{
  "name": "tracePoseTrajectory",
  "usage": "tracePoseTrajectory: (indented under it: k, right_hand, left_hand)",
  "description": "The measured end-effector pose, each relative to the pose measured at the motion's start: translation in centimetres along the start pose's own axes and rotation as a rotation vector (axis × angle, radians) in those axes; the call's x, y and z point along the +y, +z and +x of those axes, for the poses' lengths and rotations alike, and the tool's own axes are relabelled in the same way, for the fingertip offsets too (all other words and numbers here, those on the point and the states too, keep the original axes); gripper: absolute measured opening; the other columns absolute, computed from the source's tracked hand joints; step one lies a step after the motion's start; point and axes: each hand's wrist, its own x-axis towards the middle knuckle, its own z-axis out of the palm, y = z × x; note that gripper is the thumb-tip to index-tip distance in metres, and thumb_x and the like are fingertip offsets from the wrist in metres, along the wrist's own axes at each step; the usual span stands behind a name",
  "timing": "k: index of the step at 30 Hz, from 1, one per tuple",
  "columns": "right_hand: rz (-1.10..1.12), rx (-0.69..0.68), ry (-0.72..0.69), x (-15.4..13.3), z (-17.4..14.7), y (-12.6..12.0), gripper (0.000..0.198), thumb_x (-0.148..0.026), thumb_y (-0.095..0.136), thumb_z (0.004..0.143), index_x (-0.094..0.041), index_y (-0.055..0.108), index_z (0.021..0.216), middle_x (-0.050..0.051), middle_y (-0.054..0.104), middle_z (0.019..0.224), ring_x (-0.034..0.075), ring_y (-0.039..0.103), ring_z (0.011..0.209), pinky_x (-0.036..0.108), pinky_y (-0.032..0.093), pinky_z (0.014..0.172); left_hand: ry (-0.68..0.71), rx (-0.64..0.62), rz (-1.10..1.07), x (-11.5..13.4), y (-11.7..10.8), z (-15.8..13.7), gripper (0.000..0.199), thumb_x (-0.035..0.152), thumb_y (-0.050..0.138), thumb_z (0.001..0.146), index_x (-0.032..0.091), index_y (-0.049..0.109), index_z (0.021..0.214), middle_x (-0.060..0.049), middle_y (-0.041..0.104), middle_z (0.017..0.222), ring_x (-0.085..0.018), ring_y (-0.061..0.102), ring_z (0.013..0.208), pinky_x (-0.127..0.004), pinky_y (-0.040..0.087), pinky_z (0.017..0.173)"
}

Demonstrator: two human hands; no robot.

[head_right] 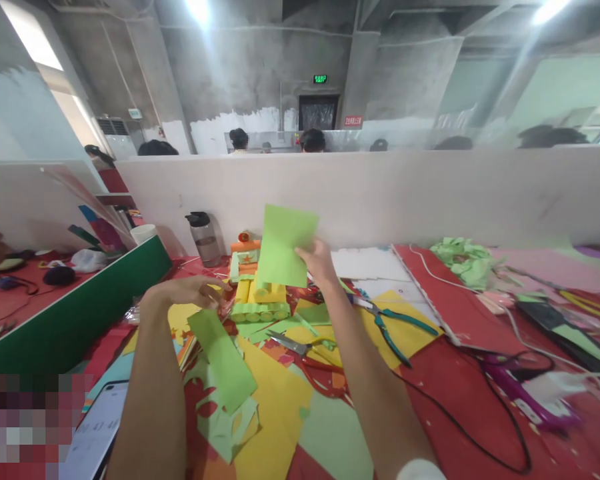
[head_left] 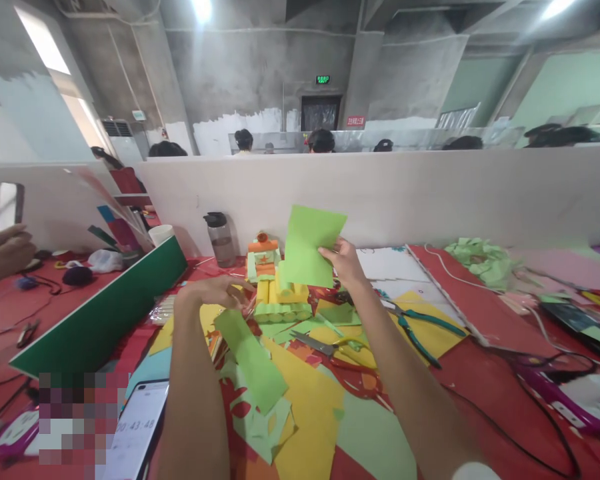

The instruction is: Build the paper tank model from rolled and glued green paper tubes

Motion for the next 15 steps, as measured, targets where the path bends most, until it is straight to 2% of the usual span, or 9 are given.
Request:
tracePoseTrajectory:
  k: [4,6,8,10,11,13,15]
  right_hand:
    - [0.009,-0.043,-0.082,1.9,0.8,1.4,0.033,-0.028,0.075,0.069,-0.019,0.072,0.101,0.009,0.075,0.109,0.025,0.070,0.098,0.040,0.054,0.089]
    - [0.026,-0.057,-0.081,2.6,0.9,2.2,0.030,-0.029,0.074,0.069,-0.019,0.073,0.098,0.007,0.077,0.102,0.024,0.070,0.093,0.038,0.055,0.084]
    - [0.034,-0.059,-0.066,3.1,0.8,2.7,0.026,-0.031,0.073,0.070,-0.019,0.074,0.093,0.006,0.077,0.094,0.024,0.071,0.087,0.037,0.056,0.078]
    - [0.032,-0.089,-0.071,3.3,0.6,2.8,0.022,-0.032,0.071,0.070,-0.020,0.075,0.089,0.006,0.078,0.093,0.024,0.071,0.088,0.036,0.056,0.077]
    - [0.030,-0.112,-0.082,3.3,0.5,2.8,0.020,-0.031,0.070,0.070,-0.021,0.076,0.087,0.005,0.078,0.096,0.024,0.071,0.090,0.036,0.056,0.078]
    - [0.020,-0.163,-0.110,3.3,0.4,2.6,0.017,-0.028,0.068,0.070,-0.023,0.076,0.084,0.004,0.077,0.102,0.024,0.071,0.094,0.036,0.055,0.081]
    - [-0.020,-0.204,-0.143,3.3,0.3,2.2,0.016,-0.024,0.062,0.070,-0.024,0.077,0.077,0.002,0.077,0.104,0.023,0.071,0.096,0.037,0.055,0.083]
  left_hand:
    - [0.114,0.299,-0.002,0.9,0.4,1.6,0.050,0.040,0.075,0.070,0.023,0.067,0.116,-0.008,0.074,0.108,-0.026,0.069,0.096,-0.030,0.054,0.075]
    - [0.260,0.445,-0.049,2.1,1.1,3.1,0.055,0.042,0.075,0.072,0.025,0.063,0.123,-0.011,0.068,0.121,-0.026,0.067,0.101,-0.030,0.055,0.074]
    - [0.403,0.506,-0.130,3.3,2.1,5.1,0.065,0.038,0.074,0.075,0.025,0.054,0.135,-0.014,0.064,0.127,-0.024,0.067,0.102,-0.029,0.055,0.075]
    - [0.484,0.622,-0.216,4.2,2.9,7.1,0.069,0.033,0.073,0.074,0.024,0.049,0.138,-0.013,0.064,0.125,-0.021,0.068,0.092,-0.027,0.054,0.068]
    - [0.537,0.659,-0.259,4.5,3.3,8.1,0.064,0.031,0.070,0.076,0.023,0.051,0.136,-0.013,0.066,0.120,-0.019,0.068,0.087,-0.027,0.054,0.067]
    - [0.619,0.754,-0.318,4.6,3.8,9.7,0.045,0.025,0.070,0.072,0.018,0.063,0.116,-0.010,0.070,0.108,-0.018,0.067,0.085,-0.027,0.053,0.071]
    - [0.600,0.848,-0.367,4.2,3.9,10.7,0.026,0.025,0.070,0.071,0.016,0.068,0.096,-0.008,0.071,0.098,-0.019,0.067,0.084,-0.029,0.053,0.074]
